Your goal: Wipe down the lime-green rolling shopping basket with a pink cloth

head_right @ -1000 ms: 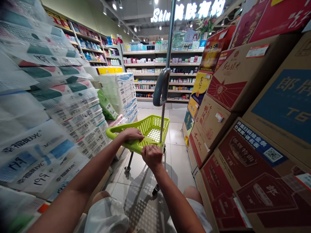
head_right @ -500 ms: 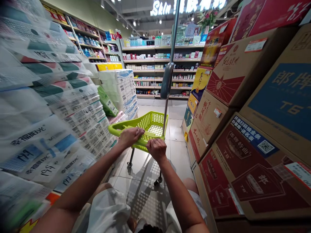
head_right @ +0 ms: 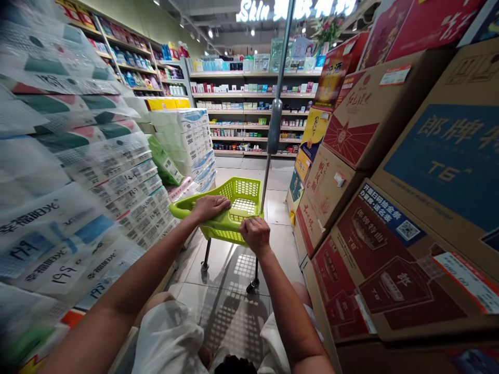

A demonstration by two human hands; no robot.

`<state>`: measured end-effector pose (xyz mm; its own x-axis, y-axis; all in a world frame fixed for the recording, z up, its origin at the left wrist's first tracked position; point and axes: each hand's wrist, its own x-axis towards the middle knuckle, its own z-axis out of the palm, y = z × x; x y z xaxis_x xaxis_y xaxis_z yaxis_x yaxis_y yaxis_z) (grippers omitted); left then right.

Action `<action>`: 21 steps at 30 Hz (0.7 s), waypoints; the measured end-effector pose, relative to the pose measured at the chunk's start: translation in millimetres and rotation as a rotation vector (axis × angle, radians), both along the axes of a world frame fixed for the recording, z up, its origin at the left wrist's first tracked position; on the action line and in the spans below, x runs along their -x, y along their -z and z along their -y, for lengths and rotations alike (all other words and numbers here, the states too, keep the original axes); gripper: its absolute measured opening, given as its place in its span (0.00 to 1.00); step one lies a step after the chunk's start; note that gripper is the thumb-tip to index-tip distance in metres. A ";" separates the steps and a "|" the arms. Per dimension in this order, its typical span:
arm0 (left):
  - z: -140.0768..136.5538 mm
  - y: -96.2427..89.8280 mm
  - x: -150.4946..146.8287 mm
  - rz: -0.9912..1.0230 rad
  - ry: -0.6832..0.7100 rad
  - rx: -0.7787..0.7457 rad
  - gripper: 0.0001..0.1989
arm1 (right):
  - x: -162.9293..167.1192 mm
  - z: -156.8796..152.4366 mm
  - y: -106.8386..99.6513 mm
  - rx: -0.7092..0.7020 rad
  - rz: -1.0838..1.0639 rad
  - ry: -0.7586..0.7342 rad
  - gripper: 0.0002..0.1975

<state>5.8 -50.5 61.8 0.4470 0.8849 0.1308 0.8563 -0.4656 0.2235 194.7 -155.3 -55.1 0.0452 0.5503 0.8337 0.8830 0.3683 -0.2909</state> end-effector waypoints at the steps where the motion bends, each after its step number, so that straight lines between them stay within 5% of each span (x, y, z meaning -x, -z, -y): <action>1: 1.8 0.3 11.1 0.033 -0.047 -0.013 0.31 | -5.0 -0.1 -0.5 0.010 -0.008 -0.014 0.17; 6: -0.4 2.2 58.6 0.035 -0.310 0.018 0.27 | -16.5 -0.2 -1.8 0.007 -0.044 -0.035 0.17; 9: 19.8 25.0 54.6 0.175 -0.377 -0.177 0.26 | -14.3 -1.0 -0.6 -0.036 -0.051 -0.007 0.17; 12: 55.3 64.6 31.4 0.427 -0.285 -0.464 0.23 | -14.0 -1.8 1.8 -0.074 -0.042 0.005 0.17; 16: 71.9 103.3 24.2 0.595 0.000 -0.594 0.19 | -23.2 -0.8 3.8 -0.057 -0.007 -0.022 0.18; 18: 58.5 108.4 37.9 0.708 -0.111 -0.632 0.19 | -28.6 0.2 3.9 -0.066 0.016 -0.042 0.17; 21: 34.1 109.9 54.7 0.988 -0.477 -0.702 0.25 | -31.3 1.1 3.6 -0.105 0.017 -0.052 0.17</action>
